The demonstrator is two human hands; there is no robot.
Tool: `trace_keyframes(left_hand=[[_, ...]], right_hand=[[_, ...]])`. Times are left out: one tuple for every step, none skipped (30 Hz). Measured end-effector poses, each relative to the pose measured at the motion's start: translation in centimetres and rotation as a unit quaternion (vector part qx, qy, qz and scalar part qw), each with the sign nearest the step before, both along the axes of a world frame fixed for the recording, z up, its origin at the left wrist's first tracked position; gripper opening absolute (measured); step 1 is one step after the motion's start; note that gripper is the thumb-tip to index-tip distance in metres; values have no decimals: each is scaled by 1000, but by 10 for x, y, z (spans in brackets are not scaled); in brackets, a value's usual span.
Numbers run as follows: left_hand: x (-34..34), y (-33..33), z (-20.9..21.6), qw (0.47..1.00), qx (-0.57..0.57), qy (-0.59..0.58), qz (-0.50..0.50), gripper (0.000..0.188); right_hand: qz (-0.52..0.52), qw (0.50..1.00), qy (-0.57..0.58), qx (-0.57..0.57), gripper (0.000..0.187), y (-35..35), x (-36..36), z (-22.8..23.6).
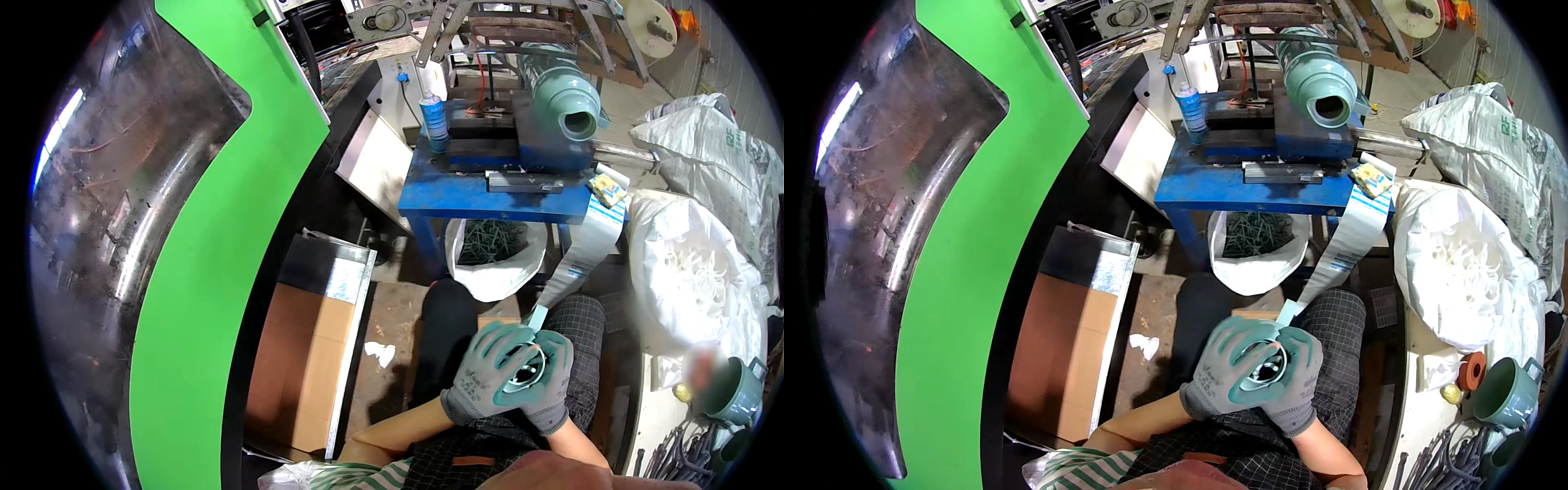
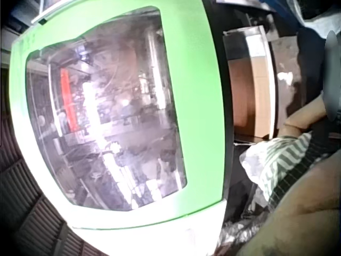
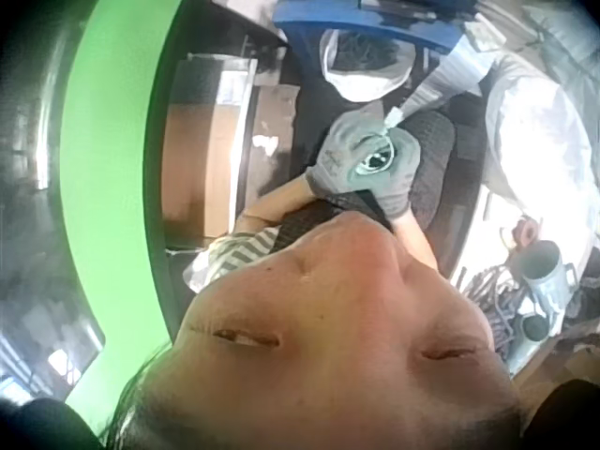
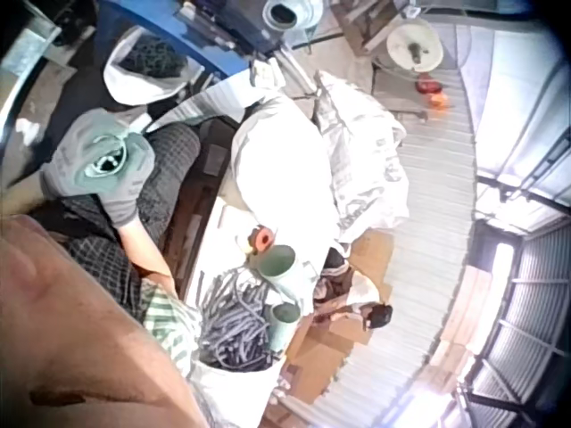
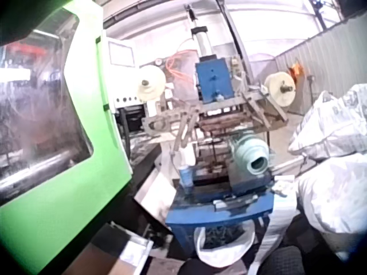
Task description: The person assembles light blue plastic kettles by hand. They pick up a kettle body, insert a grey handle, and place the assembled unit onto a blue machine. This process is repeated for multiple units throughout the clip.
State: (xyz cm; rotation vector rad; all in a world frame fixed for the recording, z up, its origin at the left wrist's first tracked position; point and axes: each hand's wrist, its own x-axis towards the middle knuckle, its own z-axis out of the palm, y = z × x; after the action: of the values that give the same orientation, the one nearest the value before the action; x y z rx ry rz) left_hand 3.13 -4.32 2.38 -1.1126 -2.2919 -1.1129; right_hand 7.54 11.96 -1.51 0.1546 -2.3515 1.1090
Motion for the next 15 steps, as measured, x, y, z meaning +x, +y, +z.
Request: trace_keyframes(left_hand=[[7,-5,-10,999,-17,31,17,61],[19,-11,-24,997,-37,62,31,57],[26,-15,-35,993,-57,93,43,53],[29,-12,-33,995,-80,52,43,42],[31,-12,-28,992,-105,49,53,40],[31,-11,-22,988,-131,46,62,39],[30,-8,-20,985,-152,42,72,37],[29,-7,-21,987,-148,27,61,33],[32,-9,-24,984,-172,5,53,32],[34,-13,-27,979,-196,-14,47,31],[35,-16,-27,974,-220,-32,39,30],[35,-16,-26,977,-206,-31,36,28],[34,-14,-25,985,-165,-28,34,29],[33,-13,-24,991,-124,-25,31,30],[30,-11,-23,996,-84,-22,27,31]], right_hand=[[-7,999,-8,34,57,-4,-1,-3],[4,999,-12,45,55,-7,-1,-4],[13,998,-15,56,53,-9,-1,-2],[24,997,-21,75,52,-10,-1,-1],[25,997,-15,68,51,-12,-1,-2],[25,998,-9,61,50,-14,-3,-5],[27,998,-3,60,49,-14,-4,-9],[29,997,-2,70,50,-15,-5,-18],[39,997,-4,66,50,-14,-3,-20],[50,997,-3,60,51,-17,-3,-16],[61,997,-2,54,51,-18,-2,-14],[66,996,-1,57,53,-17,-2,-16],[66,996,0,55,52,-17,-1,-14],[67,996,1,53,52,-17,-3,-11],[66,997,2,51,51,-16,-4,-8]])
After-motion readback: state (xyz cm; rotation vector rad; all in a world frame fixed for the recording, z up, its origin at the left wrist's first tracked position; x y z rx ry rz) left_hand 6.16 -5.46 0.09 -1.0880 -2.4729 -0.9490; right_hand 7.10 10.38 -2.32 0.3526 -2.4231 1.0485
